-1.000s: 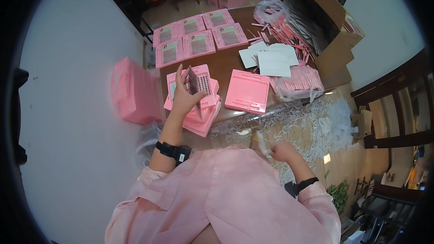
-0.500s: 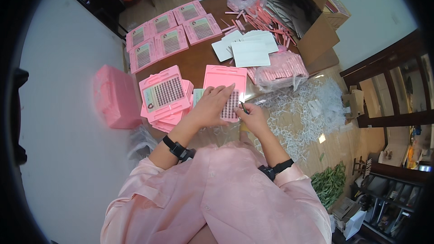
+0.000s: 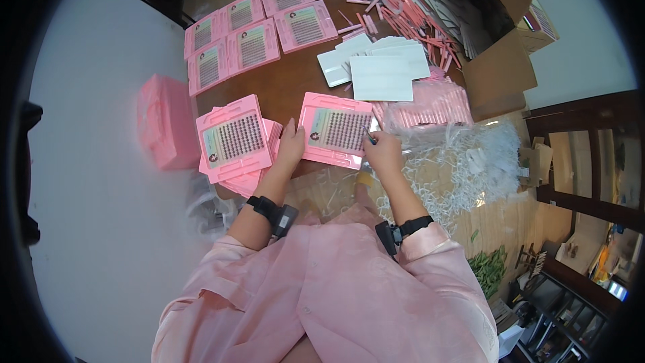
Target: The person sits at a table and repeatedly picks up pink paper boxes and white paper inserts, places the inserts into the boxes, and stacks the assembled units. The person handles the items one at a time and arranges the finished boxes in rows on the table.
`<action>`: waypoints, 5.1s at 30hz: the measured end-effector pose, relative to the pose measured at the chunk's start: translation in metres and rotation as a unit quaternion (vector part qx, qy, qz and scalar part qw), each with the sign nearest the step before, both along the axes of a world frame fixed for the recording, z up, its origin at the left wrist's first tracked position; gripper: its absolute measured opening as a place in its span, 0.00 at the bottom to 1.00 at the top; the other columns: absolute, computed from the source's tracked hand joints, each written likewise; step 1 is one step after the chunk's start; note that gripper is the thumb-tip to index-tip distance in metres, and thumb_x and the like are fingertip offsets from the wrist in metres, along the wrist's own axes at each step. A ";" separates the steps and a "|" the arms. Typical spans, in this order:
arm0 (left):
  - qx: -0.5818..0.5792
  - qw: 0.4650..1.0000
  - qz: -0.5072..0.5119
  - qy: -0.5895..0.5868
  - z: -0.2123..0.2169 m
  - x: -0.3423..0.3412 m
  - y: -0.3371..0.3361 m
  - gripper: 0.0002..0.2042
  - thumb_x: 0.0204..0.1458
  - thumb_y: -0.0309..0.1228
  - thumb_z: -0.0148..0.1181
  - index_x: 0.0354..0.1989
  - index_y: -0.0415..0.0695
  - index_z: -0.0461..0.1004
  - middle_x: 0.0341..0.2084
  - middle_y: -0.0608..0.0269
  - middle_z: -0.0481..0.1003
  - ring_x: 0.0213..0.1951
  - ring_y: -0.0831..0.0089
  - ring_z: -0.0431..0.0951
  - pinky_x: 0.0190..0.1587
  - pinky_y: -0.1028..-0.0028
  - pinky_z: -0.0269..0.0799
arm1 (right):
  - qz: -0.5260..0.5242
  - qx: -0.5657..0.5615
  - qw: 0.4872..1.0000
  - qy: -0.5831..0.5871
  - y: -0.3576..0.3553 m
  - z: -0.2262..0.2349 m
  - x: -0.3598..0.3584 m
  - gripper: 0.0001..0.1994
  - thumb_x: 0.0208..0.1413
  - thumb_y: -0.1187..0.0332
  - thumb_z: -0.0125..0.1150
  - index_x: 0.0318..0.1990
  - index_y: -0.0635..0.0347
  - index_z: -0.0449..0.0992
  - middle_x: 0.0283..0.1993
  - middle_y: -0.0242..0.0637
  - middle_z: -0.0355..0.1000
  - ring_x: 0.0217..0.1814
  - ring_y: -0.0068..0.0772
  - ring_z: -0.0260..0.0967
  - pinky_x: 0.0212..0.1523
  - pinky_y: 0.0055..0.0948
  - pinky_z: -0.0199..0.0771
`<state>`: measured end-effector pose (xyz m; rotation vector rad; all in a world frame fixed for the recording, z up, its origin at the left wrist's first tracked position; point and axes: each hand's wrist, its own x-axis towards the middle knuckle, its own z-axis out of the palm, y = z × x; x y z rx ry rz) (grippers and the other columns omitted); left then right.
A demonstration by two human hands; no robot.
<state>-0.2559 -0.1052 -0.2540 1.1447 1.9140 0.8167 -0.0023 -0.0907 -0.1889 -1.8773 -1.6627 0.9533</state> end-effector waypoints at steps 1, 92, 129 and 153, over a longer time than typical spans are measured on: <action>-0.004 1.000 0.017 -0.026 -0.004 0.000 0.000 0.28 0.64 0.36 0.47 0.67 0.27 0.59 0.65 0.29 0.61 0.69 0.41 0.60 0.71 0.58 0.55 | 0.000 0.015 1.000 0.004 0.000 -0.003 -0.004 0.13 0.54 0.60 0.66 0.33 0.64 0.83 0.25 0.49 0.76 0.29 0.49 0.77 0.33 0.42 0.73; 0.293 0.824 0.070 -0.480 0.201 -0.305 -0.040 0.28 0.69 0.37 0.52 0.74 0.43 0.53 0.62 0.59 0.69 0.59 0.67 0.73 0.63 0.61 0.68 | 0.281 0.088 0.953 -0.077 0.078 0.168 -0.345 0.32 0.51 0.38 0.68 0.26 0.67 0.77 0.25 0.49 0.75 0.27 0.44 0.74 0.32 0.42 0.71; 0.042 0.905 0.028 -0.423 0.034 -0.277 -0.098 0.27 0.70 0.48 0.46 0.67 0.39 0.67 0.59 0.57 0.74 0.60 0.70 0.72 0.65 0.71 0.63 | 0.461 0.107 0.851 -0.225 0.085 0.089 -0.277 0.20 0.48 0.52 0.72 0.46 0.49 0.82 0.43 0.39 0.79 0.47 0.46 0.77 0.46 0.44 0.77; 0.130 0.815 0.393 -0.405 -0.005 -0.141 -0.162 0.39 0.50 0.20 0.67 0.69 0.44 0.51 0.58 0.53 0.69 0.57 0.61 0.75 0.54 0.62 0.78 | 0.193 0.028 0.956 -0.219 0.125 -0.018 -0.218 0.23 0.45 0.50 0.71 0.38 0.62 0.82 0.38 0.51 0.81 0.43 0.54 0.81 0.45 0.48 0.81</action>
